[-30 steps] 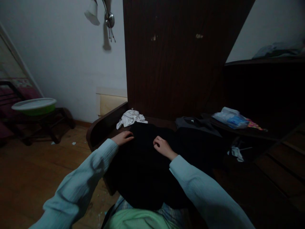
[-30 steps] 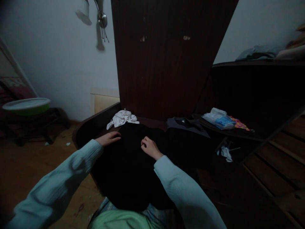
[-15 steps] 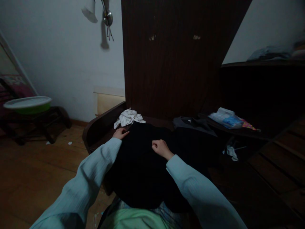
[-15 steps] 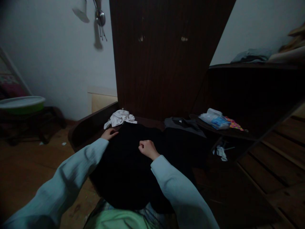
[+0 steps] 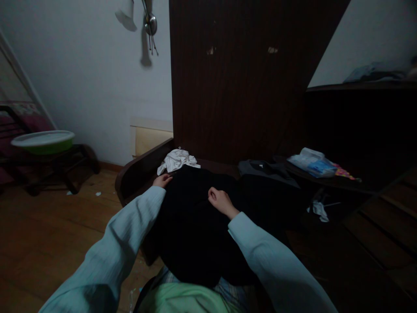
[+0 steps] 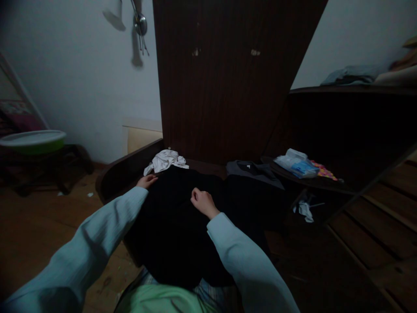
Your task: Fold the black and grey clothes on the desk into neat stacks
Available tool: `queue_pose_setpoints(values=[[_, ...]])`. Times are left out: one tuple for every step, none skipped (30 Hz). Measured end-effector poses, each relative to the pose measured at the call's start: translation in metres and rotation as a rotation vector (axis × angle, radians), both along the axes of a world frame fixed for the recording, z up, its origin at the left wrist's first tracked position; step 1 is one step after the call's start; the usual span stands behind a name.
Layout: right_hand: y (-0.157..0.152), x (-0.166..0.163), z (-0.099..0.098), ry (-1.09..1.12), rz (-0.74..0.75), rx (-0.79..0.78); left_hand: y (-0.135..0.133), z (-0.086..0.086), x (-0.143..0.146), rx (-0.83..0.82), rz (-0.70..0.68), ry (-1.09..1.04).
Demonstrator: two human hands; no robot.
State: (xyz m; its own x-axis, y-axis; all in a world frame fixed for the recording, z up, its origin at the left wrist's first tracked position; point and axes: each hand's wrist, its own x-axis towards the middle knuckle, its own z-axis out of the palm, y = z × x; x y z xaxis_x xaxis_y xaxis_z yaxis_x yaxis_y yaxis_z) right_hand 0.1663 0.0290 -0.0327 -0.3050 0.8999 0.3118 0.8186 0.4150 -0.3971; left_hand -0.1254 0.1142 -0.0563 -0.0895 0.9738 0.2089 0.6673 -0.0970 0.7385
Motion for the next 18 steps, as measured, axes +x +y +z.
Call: queue_pose_setpoints(values=[[0.0,0.0,0.0,0.006,-0.019,-0.002,0.0,0.001,0.0,0.008,0.022,0.022],[0.001,-0.001,0.0,0.014,-0.035,-0.005,0.0,0.002,0.0,0.006,0.032,0.041],[0.001,-0.001,0.0,0.021,-0.046,-0.01,0.0,0.003,0.0,-0.005,0.029,0.051],[0.001,-0.001,0.0,0.026,-0.045,-0.019,0.001,0.004,0.001,-0.027,0.011,0.05],[0.002,-0.001,0.0,0.026,-0.035,-0.032,0.001,0.006,0.001,-0.055,-0.021,0.038],[0.002,0.0,0.0,0.025,-0.02,-0.047,0.001,0.008,0.001,-0.083,-0.062,0.017],[0.002,0.0,0.0,0.023,-0.001,-0.059,0.0,0.01,0.001,-0.106,-0.103,-0.01],[0.002,0.0,0.0,0.023,0.018,-0.064,-0.001,0.012,0.001,-0.122,-0.141,-0.039],[0.002,0.001,0.0,0.027,0.036,-0.064,-0.004,0.014,0.0,-0.127,-0.172,-0.07],[0.003,0.001,-0.001,0.034,0.053,-0.059,-0.007,0.015,-0.001,-0.126,-0.2,-0.099],[0.003,0.001,-0.001,0.044,0.07,-0.051,-0.01,0.016,-0.002,-0.124,-0.221,-0.129],[0.003,0.002,-0.001,0.054,0.086,-0.044,-0.014,0.017,-0.004,-0.124,-0.238,-0.159],[0.003,0.002,-0.002,0.064,0.1,-0.043,-0.018,0.017,-0.005,-0.128,-0.25,-0.186],[0.004,0.002,-0.002,0.073,0.109,-0.046,-0.021,0.017,-0.007,-0.133,-0.258,-0.209],[0.005,0.002,-0.003,0.082,0.115,-0.054,-0.024,0.016,-0.008,-0.136,-0.26,-0.222],[0.006,0.002,-0.004,0.091,0.118,-0.066,-0.026,0.016,-0.009,-0.134,-0.26,-0.222],[0.007,0.003,-0.005,0.104,0.122,-0.08,-0.028,0.015,-0.009,-0.127,-0.258,-0.211],[0.008,0.003,-0.007,0.122,0.129,-0.092,-0.029,0.014,-0.01,-0.113,-0.255,-0.191]])
